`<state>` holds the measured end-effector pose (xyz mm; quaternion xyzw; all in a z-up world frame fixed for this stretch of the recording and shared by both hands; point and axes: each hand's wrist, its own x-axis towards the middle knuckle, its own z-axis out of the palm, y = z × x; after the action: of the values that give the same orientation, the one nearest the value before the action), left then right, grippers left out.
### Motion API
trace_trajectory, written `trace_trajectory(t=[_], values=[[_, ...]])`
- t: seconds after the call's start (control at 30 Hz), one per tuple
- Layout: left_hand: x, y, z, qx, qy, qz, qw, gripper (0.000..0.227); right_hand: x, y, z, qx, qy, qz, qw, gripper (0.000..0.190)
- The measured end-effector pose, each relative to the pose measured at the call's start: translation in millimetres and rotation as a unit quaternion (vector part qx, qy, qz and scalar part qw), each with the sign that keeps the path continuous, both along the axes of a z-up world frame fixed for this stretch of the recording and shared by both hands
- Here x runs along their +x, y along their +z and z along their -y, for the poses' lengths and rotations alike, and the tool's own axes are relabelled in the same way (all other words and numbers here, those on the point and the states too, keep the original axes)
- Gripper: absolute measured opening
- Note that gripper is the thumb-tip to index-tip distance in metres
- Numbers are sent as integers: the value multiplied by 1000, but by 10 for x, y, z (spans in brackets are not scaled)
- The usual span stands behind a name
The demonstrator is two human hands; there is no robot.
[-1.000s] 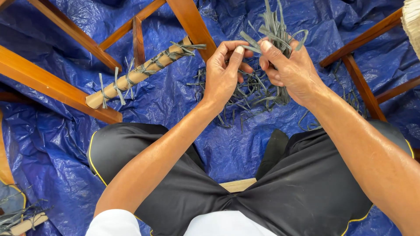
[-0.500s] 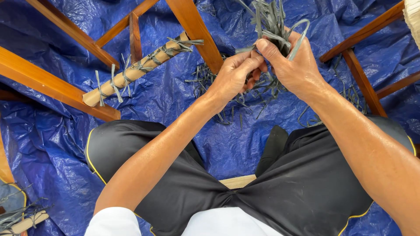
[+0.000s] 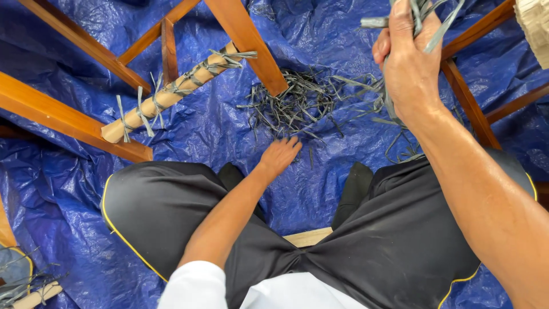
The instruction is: Gathering and bunching together thin dark strips of material from a blue tarp on the floor.
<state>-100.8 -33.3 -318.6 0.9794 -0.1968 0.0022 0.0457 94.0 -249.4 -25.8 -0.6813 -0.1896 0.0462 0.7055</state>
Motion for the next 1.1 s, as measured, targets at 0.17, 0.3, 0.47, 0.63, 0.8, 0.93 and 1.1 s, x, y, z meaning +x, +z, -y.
trace_trajectory(t=[0.17,0.3,0.47,0.63,0.8,0.93,1.1], values=[[-478,-721,-11,69,28,-87,993,34,-96,54,11,17,18,-37,999,34],[-625,-1299,-146,58,82,-206,973,22,-61,82,-5,18,20,-33,999,39],[-61,-409,-33,-182,123,-259,941,12,-68,123,-13,10,4,-65,998,34],[796,1325,157,-492,133,-230,829,19,-121,248,-39,22,-9,-106,994,28],[1077,2601,-139,-575,140,-222,775,22,-127,364,-85,82,5,-162,983,29],[1033,2747,-332,-664,109,-216,707,26,-140,363,-88,72,13,-174,982,28],[1002,3114,-221,-734,114,-185,643,24,-216,342,-118,-10,46,-191,981,27]])
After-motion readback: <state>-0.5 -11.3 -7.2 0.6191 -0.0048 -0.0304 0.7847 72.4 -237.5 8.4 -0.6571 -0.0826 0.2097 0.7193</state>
